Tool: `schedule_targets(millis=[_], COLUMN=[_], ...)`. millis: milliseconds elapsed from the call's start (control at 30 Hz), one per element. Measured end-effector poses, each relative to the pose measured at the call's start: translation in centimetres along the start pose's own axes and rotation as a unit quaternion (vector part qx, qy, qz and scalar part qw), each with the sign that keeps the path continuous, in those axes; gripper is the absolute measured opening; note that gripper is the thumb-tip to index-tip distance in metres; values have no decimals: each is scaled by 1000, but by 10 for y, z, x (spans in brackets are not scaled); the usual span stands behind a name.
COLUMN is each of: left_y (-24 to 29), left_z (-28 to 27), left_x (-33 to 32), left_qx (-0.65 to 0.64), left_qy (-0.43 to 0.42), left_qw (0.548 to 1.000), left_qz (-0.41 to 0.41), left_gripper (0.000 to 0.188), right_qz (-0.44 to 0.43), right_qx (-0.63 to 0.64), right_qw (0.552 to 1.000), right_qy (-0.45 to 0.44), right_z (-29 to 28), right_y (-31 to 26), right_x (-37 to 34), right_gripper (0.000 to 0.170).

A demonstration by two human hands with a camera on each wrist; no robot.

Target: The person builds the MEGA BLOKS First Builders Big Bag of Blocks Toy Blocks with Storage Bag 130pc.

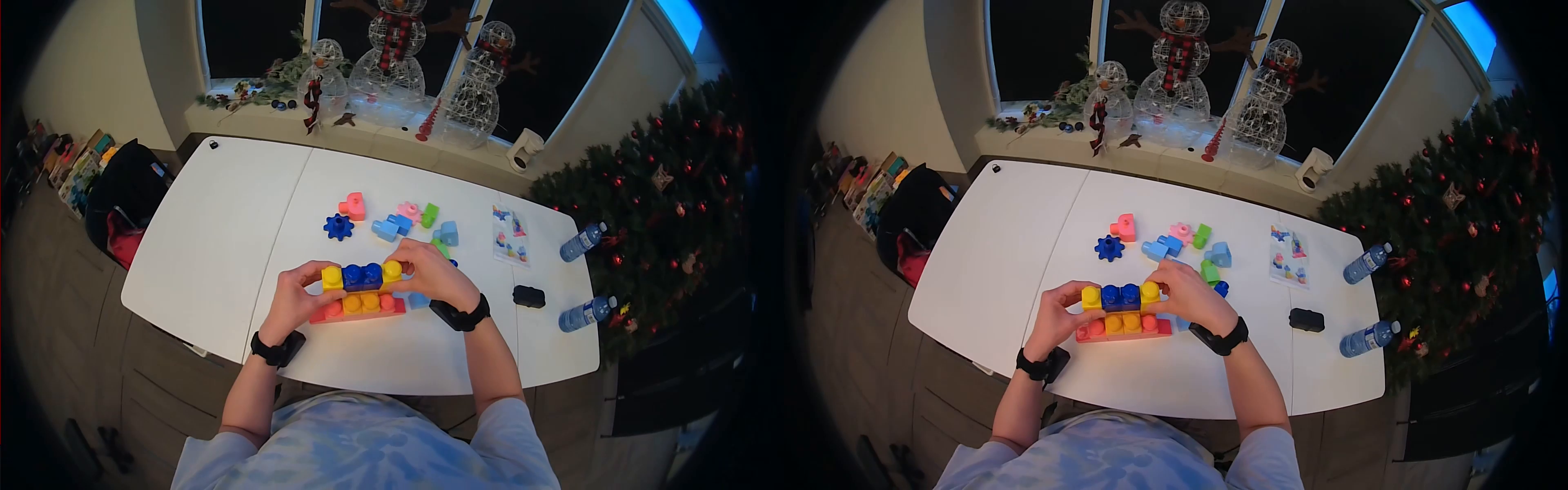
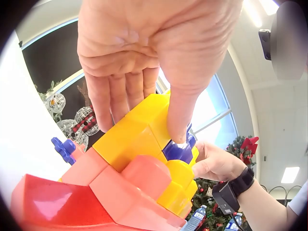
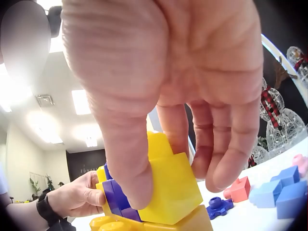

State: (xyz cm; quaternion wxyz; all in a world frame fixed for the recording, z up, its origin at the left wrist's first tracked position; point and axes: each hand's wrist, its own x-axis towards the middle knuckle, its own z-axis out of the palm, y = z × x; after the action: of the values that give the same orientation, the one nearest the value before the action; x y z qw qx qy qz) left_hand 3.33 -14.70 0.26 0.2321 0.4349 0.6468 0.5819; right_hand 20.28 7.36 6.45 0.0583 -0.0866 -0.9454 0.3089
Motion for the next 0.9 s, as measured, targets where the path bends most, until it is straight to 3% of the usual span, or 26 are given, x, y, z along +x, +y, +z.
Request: schedule_targets(millis=[333,433,500,533,600,633,700,800,900], left_y=[2,0,0,0,-2,-2,-1,-1,-5], left_z=[0,0,0,0,-1,-1,-1,-1,-2], left_x=[1,1,1,0,-1,0,1,1,1], left_qx=[22,21,21,20,19,17,27,32,20], left_qy=[10,14,13,13,11,8,8,9,7], left_qw=[1000,1000,1000,1000,1000,1000,1000,999,1000], left_qz=[-8,-5,2,7,2,1,4,6,8], left_gripper=[43,43,43,43,43,43,43,42,42], right_qz=[-34,7,26,25,134,133,220,250,263], right_qx=[18,36,162,162,98,98,-104,-215,-227], right_qw=[998,999,982,983,958,958,960,936,928], right_qy=[40,15,90,89,234,235,140,123,133], right_z=[12,6,-9,-17,-33,-34,-28,-5,12], right_y=[9,7,20,28,52,68,102,120,130], right_x=[2,-1,-5,-3,-1,-3,-6,-9,0], right_gripper=[39,42,41,41,39,39,37,36,38])
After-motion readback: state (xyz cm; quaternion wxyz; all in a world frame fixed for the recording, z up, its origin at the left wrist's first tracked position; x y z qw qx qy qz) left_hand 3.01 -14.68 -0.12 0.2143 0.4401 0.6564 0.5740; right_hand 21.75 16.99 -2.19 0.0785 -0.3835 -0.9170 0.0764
